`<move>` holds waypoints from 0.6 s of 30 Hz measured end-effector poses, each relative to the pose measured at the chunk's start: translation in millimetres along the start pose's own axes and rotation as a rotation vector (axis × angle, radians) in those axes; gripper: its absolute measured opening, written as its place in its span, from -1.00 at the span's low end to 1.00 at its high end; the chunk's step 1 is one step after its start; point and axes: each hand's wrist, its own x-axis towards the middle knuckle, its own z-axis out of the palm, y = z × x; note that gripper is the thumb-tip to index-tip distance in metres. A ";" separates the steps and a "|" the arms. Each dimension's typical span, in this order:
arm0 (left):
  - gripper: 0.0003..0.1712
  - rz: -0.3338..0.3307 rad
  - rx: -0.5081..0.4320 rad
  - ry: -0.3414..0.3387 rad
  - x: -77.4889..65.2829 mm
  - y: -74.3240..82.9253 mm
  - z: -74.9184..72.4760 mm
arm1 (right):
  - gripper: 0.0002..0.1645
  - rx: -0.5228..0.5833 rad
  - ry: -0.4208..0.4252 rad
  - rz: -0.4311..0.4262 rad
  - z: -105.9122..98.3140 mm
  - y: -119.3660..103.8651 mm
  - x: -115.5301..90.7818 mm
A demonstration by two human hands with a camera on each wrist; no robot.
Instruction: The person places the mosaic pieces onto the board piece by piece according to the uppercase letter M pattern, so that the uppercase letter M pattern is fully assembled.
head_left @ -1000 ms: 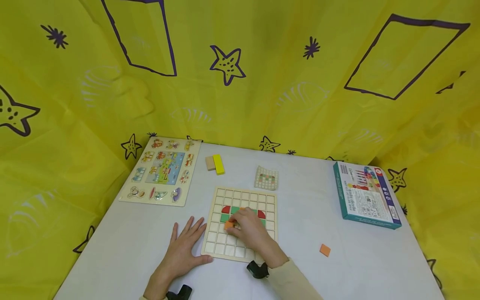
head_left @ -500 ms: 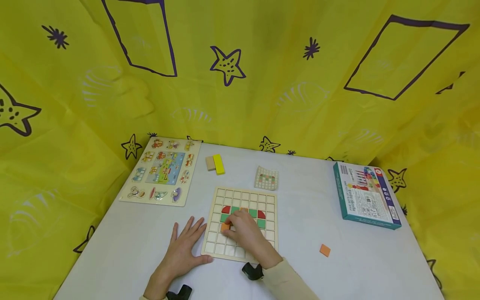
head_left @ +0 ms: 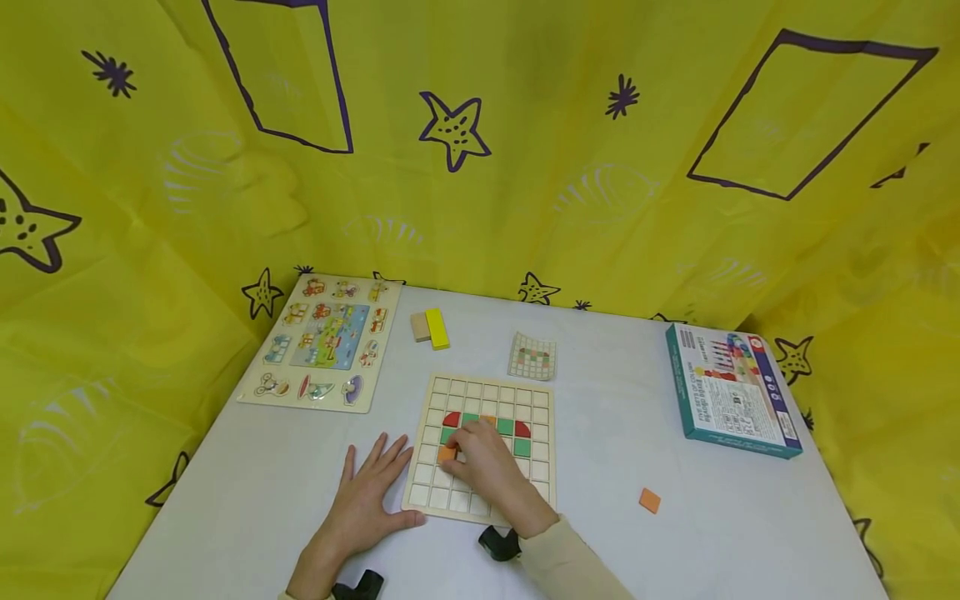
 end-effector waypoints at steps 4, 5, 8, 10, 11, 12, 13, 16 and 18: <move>0.14 0.006 0.002 0.005 -0.3 -1.2 0.9 | -0.71 0.004 0.004 0.001 -0.1 -1.0 -0.4; 0.14 0.009 0.003 0.006 -0.6 -1.6 1.0 | -0.71 0.006 0.007 -0.002 -0.1 -1.1 -0.6; 0.13 0.014 -0.003 0.012 -0.5 -1.9 1.5 | -0.69 0.012 0.008 -0.005 -0.9 -0.8 -1.4; 0.13 0.014 -0.007 0.013 -0.3 -1.9 1.7 | -0.68 0.023 0.002 -0.004 -2.4 0.1 -2.6; 0.13 0.013 -0.007 0.010 -0.4 -1.8 1.6 | -0.68 0.031 -0.001 0.000 -3.6 0.7 -3.4; 0.13 0.011 -0.008 0.009 -0.2 -1.8 1.8 | -0.68 0.039 -0.002 0.003 -5.0 1.5 -4.1; 0.14 0.009 -0.007 0.008 -0.1 -1.7 1.7 | -0.67 0.048 -0.002 0.007 -6.8 2.5 -5.1; 0.14 0.001 -0.004 0.003 0.0 -1.4 1.5 | -0.65 0.086 0.014 0.016 -13.7 6.8 -8.2; 0.15 -0.004 -0.003 0.002 0.1 -1.4 1.6 | -0.63 0.098 0.034 0.015 -19.7 10.4 -10.4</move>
